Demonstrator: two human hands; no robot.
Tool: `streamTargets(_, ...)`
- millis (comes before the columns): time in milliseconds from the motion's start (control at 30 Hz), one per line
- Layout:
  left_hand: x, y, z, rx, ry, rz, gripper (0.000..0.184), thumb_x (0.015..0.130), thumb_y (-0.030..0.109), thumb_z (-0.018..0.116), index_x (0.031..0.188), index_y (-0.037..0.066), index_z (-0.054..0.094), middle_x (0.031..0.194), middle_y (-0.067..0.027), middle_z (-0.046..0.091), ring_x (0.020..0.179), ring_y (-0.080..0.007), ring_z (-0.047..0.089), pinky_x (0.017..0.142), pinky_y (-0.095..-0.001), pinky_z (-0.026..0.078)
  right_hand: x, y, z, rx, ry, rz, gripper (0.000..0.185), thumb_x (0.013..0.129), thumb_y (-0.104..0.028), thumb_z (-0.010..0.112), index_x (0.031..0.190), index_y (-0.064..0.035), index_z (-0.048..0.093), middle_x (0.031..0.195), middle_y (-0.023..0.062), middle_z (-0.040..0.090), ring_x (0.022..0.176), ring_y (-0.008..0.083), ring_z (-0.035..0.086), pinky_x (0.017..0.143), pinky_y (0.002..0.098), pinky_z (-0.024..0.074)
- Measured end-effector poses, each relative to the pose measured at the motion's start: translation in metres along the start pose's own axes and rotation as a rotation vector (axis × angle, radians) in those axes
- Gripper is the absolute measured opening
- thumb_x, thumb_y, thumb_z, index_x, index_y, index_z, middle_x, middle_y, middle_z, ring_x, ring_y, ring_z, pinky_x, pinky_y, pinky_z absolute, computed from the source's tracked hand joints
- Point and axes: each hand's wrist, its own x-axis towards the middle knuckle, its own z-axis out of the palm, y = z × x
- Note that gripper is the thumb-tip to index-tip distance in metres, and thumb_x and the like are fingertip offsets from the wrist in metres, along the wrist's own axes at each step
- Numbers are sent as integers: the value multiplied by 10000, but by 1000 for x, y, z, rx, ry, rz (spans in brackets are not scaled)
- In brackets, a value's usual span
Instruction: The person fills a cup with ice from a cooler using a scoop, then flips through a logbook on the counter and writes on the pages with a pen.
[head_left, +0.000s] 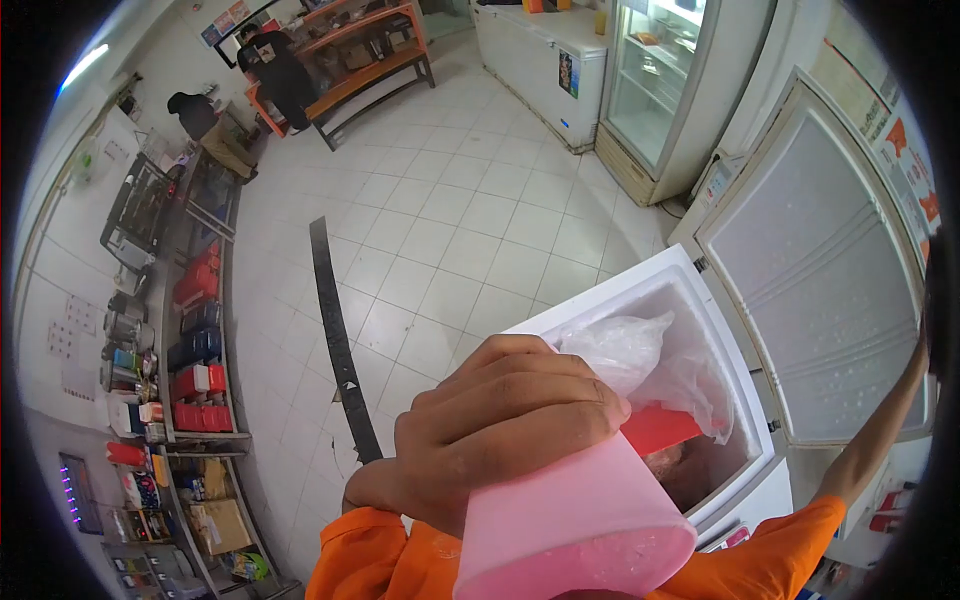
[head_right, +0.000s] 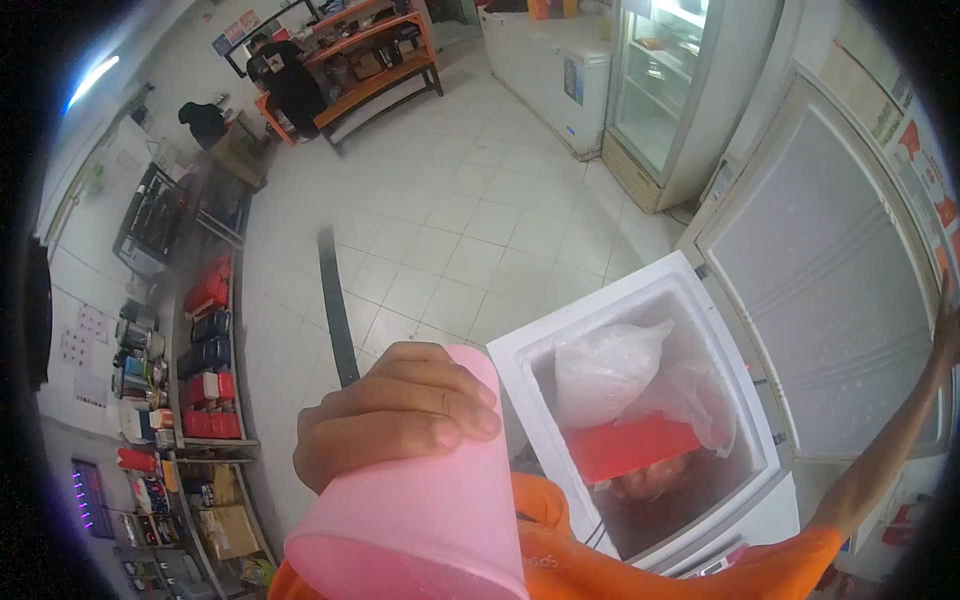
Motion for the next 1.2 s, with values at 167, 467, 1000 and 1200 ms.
streamTargets(167, 4, -5, -1, 8, -46, 2, 501, 604, 183, 963, 1006, 60, 689, 910, -104, 752, 824, -247, 747, 787, -398, 571, 9, 58, 19, 272, -321, 99, 915, 847, -768, 575, 1492, -135, 434, 1239, 178, 665, 1141, 411, 621, 999, 560, 443)
streamTargets(467, 15, -2, -7, 6, -102, 113, 140, 973, 154, 609, 951, 22, 566, 829, -198, 709, 722, -331, 709, 683, -436, 542, -3, 44, -34, 162, -261, -46, 849, 813, -706, 687, 1381, -107, 489, 1152, 186, 647, 1089, 395, 626, 905, 512, 512)
streamTargets(1000, 12, 9, -25, 31, 110, 173, 207, 767, 165, 822, 899, 51, 710, 787, -90, 730, 711, -235, 729, 699, -386, 573, 29, -7, -118, -157, -546, -189, 1050, 729, -871, 596, 1368, -37, 614, 1416, 263, 554, 1286, 465, 540, 1072, 536, 448)
streamTargets(1200, 15, 15, -42, 51, 167, 184, 183, 748, 130, 833, 869, 61, 714, 772, -82, 727, 691, -221, 723, 676, -359, 565, 2, 21, -85, 36, -509, -286, 914, 798, -783, 604, 1324, -35, 617, 1328, 237, 602, 1254, 427, 559, 1026, 525, 456)
